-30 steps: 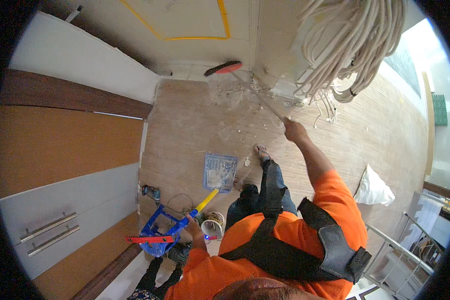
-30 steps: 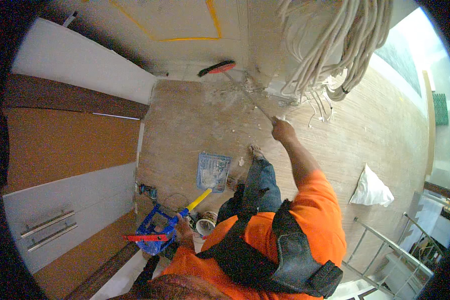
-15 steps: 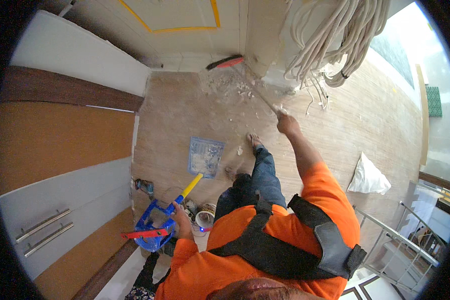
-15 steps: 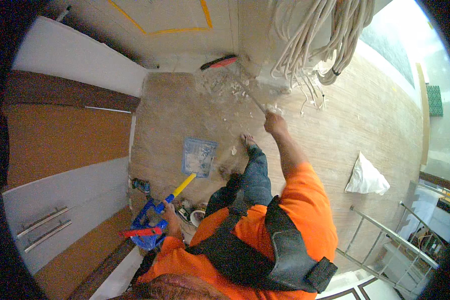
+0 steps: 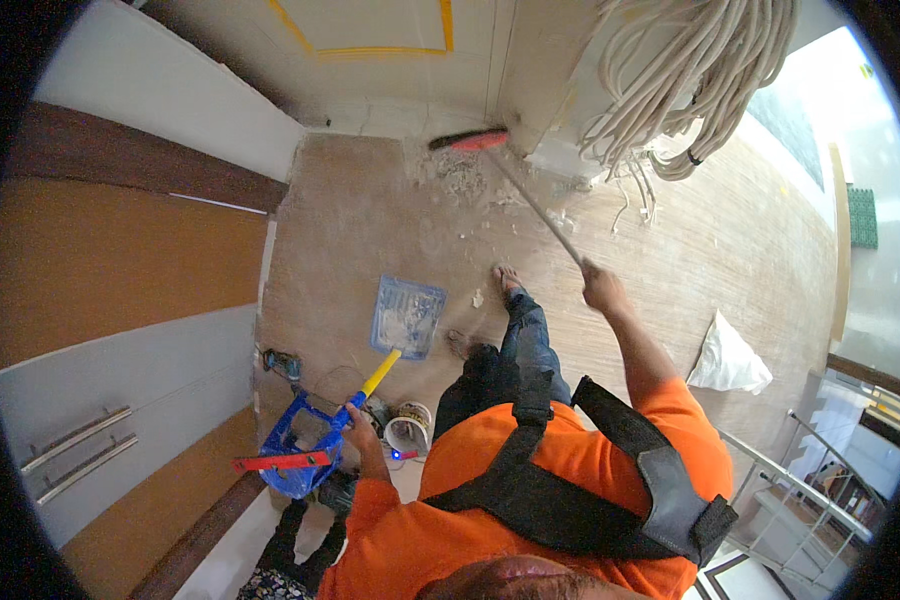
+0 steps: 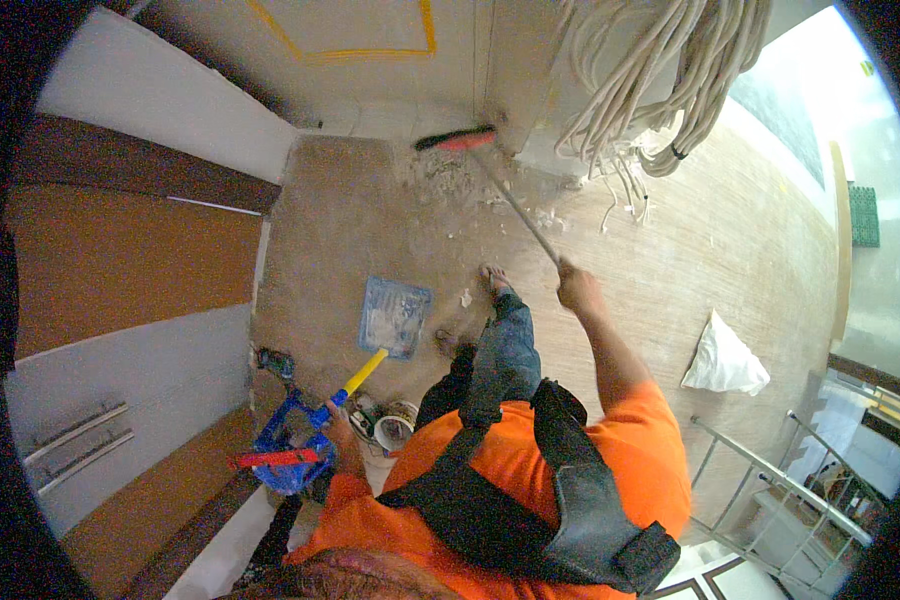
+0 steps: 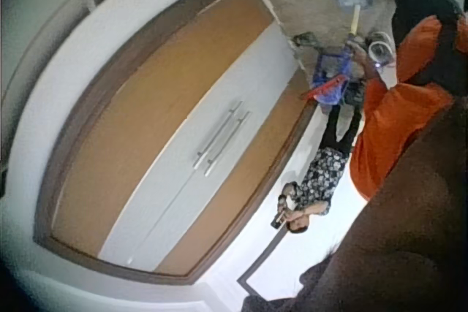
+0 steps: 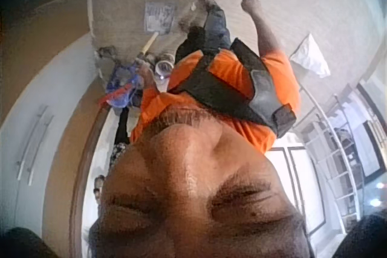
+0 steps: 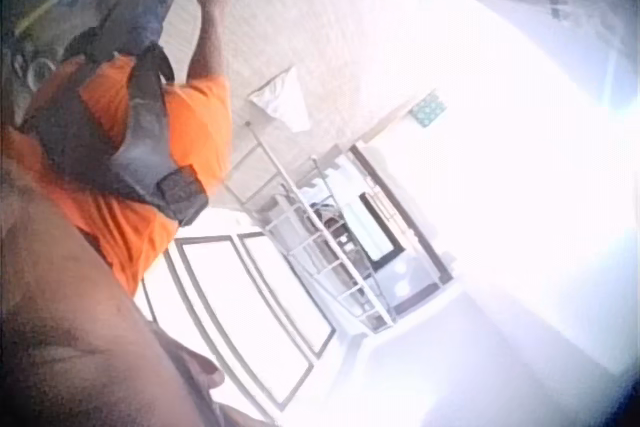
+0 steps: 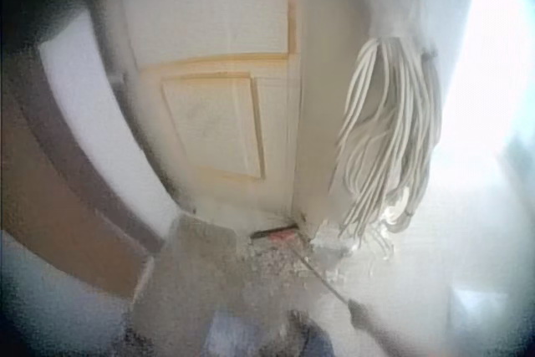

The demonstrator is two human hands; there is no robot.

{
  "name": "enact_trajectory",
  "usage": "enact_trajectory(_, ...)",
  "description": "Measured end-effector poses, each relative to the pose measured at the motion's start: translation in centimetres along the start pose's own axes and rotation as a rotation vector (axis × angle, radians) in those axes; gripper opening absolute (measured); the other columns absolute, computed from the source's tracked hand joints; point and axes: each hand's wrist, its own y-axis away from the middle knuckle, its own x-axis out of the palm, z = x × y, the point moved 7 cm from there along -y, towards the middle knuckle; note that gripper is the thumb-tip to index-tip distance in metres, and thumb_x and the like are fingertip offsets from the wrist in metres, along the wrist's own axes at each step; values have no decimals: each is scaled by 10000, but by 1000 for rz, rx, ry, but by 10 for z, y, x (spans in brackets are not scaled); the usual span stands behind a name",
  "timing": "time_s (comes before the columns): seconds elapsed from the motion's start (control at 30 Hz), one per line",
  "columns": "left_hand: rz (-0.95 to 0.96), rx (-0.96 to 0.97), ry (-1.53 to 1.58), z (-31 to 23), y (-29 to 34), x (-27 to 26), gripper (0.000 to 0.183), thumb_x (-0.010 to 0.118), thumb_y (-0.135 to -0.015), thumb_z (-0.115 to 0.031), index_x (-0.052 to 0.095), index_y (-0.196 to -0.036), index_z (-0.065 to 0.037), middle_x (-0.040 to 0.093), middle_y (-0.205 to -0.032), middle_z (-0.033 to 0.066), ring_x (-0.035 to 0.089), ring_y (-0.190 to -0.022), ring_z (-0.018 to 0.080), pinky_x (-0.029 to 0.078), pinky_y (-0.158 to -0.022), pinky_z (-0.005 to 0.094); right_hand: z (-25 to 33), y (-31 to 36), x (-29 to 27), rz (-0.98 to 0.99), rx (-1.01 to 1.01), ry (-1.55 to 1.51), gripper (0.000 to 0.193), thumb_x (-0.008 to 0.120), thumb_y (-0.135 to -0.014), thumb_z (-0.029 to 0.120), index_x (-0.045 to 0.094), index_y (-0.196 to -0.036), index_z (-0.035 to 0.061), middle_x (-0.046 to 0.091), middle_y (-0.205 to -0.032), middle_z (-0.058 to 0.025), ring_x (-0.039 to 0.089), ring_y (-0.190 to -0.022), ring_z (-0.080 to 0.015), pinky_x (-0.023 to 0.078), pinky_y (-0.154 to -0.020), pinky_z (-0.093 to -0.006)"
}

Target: The person applies yellow masking tape to a white curved wall surface, smoothing it down with their hands. They then switch to sweeping debris on the floor with a broom and dustpan, collecting the dust into a white bag.

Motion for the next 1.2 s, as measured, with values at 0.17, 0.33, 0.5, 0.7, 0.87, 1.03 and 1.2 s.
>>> enact_trajectory(0.17, 126, -91, -270, -30, 5, 16, 550, 643, -876, -392, 541, -1136, 83, 612, -1111, 173, 589, -960, 260, 459, -866, 366, -16, -41, 55, 193, 140, -135, 240, 466, -860, 167, 560, -1043, 43, 638, -945, -244, 622, -876, -420, 500, -774, -499)
enact_trajectory(0.33, 68, -205, -293, -6, 20, 4, 564, 621, -899, -357, 471, -1246, 61, 551, -1226, 187, 545, -1099, 281, 411, -951, 371, -13, 74, 41, 333, 254, -207, 240, 465, -851, 141, 558, -1041, 28, 618, -970, -266, 597, -912, -443, 475, -798, -516)
enact_trajectory(0.5, -70, -218, -512, -3, 37, 3, 572, 649, -882, -344, 464, -1264, 39, 558, -1222, 176, 550, -1096, 270, 424, -944, 379, 3, 23, 23, 0, -147, -92, 370, 461, -857, 123, 521, -1216, 61, 616, -982, -272, 589, -940, -445, 470, -808, -514)
enact_trajectory(0.7, 135, 115, -450, -23, 33, 17, 589, 670, -860, -376, 481, -1220, 50, 562, -1207, 194, 572, -1040, 273, 470, -871, 374, 107, -168, 63, 149, -33, 43, 476, 509, -799, 90, 474, -1271, 42, 650, -986, -227, 635, -949, -366, 515, -795, -464)
enact_trajectory(0.87, 17, -100, -538, -8, 11, 12, 563, 685, -850, -372, 525, -1154, 74, 586, -1168, 195, 579, -1009, 271, 494, -805, 376, 108, -139, 98, 260, -39, 122, 438, 478, -839, 164, 489, -1262, 53, 656, -999, -209, 638, -942, -365, 512, -799, -463)
enact_trajectory(1.03, 59, 82, -227, -10, 22, 30, 525, 671, -856, -378, 562, -1144, 47, 600, -1166, 201, 576, -1062, 296, 440, -918, 370, 32, -4, 60, 349, -85, 126, 359, 479, -867, 124, 456, -1216, 42, 627, -983, -266, 603, -946, -433, 484, -776, -508)
enact_trajectory(1.2, 14, -123, -262, -7, 45, 40, 489, 669, -870, -297, 531, -1198, 37, 597, -1171, 180, 579, -1052, 278, 450, -906, 364, 34, 68, -6, 264, -99, 94, 428, 461, -888, 130, 442, -1315, 94, 627, -947, -270, 618, -850, -431, 490, -712, -517)
